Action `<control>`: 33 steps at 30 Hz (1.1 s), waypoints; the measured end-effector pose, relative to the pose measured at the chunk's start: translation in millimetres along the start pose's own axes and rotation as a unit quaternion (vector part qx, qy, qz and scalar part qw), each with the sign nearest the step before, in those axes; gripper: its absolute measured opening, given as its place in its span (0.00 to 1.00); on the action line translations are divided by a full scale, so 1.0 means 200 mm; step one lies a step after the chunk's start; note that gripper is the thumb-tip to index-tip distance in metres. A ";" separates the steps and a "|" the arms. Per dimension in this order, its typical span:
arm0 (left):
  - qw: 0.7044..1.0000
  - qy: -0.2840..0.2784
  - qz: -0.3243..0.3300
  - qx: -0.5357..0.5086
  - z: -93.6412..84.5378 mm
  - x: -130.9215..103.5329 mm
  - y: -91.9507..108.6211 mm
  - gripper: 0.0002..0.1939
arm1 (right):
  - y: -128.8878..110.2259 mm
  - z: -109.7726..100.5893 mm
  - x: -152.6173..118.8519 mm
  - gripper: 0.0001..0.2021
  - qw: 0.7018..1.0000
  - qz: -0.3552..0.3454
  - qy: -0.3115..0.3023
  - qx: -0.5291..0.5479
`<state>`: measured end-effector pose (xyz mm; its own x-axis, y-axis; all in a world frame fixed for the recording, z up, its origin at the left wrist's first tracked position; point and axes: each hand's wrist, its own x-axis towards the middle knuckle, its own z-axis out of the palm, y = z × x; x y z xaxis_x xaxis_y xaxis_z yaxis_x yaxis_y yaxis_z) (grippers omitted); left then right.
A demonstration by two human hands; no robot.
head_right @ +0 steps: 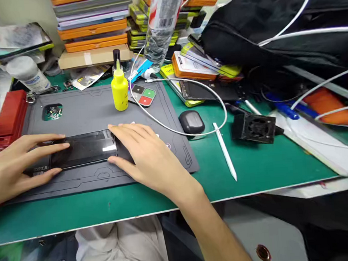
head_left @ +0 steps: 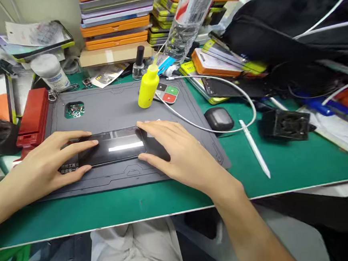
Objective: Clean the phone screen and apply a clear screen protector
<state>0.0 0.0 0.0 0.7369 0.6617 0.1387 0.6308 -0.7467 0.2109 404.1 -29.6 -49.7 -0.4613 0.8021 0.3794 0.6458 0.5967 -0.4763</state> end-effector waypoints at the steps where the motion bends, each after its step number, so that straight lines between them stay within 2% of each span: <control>1: 1.000 -0.001 0.000 -0.003 0.00 0.00 0.00 0.29 | 0.01 0.00 0.00 0.29 1.000 -0.002 0.002 -0.003; 7: 1.000 0.000 -0.003 -0.011 0.00 0.02 0.00 0.27 | 0.02 0.02 -0.01 0.27 1.000 -0.013 0.017 -0.009; 13: 1.000 -0.001 -0.003 -0.021 -0.01 0.02 0.01 0.27 | 0.02 0.03 -0.02 0.24 1.000 0.007 0.020 -0.009; 20: 1.000 0.001 0.000 -0.019 -0.01 0.02 0.01 0.26 | 0.01 0.02 -0.01 0.15 0.999 -0.012 0.033 -0.013; 27: 1.000 -0.003 0.003 -0.017 0.00 0.02 0.01 0.27 | 0.01 0.01 -0.01 0.14 0.999 -0.034 0.034 -0.023; 33: 1.000 -0.010 -0.003 -0.016 -0.01 0.02 0.02 0.27 | 0.00 0.02 -0.02 0.16 0.999 -0.005 0.031 -0.016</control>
<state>4.3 0.2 3.6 0.7384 0.6641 0.1172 0.6271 -0.7401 0.2431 403.5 -32.0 -55.3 -0.4299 0.7917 0.4340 0.6608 0.6035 -0.4463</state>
